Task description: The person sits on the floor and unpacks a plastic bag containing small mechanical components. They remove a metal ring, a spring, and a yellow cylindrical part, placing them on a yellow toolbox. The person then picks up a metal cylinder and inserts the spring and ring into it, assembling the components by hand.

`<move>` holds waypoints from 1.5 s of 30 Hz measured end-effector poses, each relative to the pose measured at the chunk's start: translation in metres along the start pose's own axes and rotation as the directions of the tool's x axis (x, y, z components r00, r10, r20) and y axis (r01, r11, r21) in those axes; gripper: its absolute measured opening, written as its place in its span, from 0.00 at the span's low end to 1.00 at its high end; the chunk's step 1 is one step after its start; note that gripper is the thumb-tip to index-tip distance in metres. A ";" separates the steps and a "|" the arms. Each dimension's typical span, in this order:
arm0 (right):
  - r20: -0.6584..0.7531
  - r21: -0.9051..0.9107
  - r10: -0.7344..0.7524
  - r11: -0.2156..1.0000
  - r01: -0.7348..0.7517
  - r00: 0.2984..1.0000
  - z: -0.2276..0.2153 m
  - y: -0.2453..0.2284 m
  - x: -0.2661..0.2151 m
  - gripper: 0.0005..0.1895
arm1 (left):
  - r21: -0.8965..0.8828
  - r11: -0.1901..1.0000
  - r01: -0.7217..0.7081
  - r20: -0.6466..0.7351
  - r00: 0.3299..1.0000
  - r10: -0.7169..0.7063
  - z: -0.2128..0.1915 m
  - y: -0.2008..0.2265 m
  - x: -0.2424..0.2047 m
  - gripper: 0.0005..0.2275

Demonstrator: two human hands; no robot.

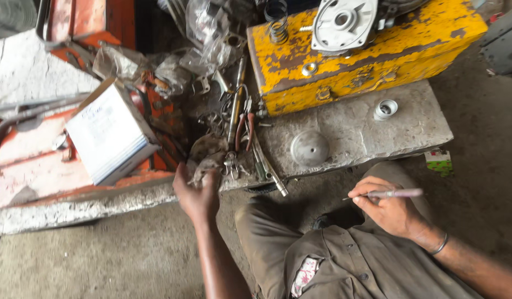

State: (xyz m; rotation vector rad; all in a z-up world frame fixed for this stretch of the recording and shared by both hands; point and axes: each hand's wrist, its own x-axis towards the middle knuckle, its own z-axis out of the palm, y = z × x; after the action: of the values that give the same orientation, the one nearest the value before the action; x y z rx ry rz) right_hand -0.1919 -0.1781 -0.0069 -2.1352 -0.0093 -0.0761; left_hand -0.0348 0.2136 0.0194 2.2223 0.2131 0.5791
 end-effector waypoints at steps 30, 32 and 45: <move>0.112 0.829 -0.121 0.559 -0.026 0.986 -0.053 -0.031 -0.009 0.12 | -0.781 0.139 0.608 0.608 0.792 -0.050 -0.026 -0.030 -0.212 0.31; 0.117 0.864 -0.110 0.501 -0.047 0.987 -0.054 -0.035 -0.007 0.08 | -0.678 0.171 0.715 0.720 0.693 -0.042 -0.015 -0.034 -0.227 0.28; 0.006 -0.316 0.239 0.922 -0.225 0.971 -0.041 -0.066 -0.006 0.20 | -0.271 0.655 0.705 0.906 0.417 -0.074 -0.008 0.021 -0.197 0.16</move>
State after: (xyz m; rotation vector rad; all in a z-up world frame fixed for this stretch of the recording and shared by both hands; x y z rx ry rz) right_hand -0.2028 -0.1769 0.0705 -2.4396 0.2456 0.1180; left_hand -0.2130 0.1390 -0.0266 1.4155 0.0387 -0.7058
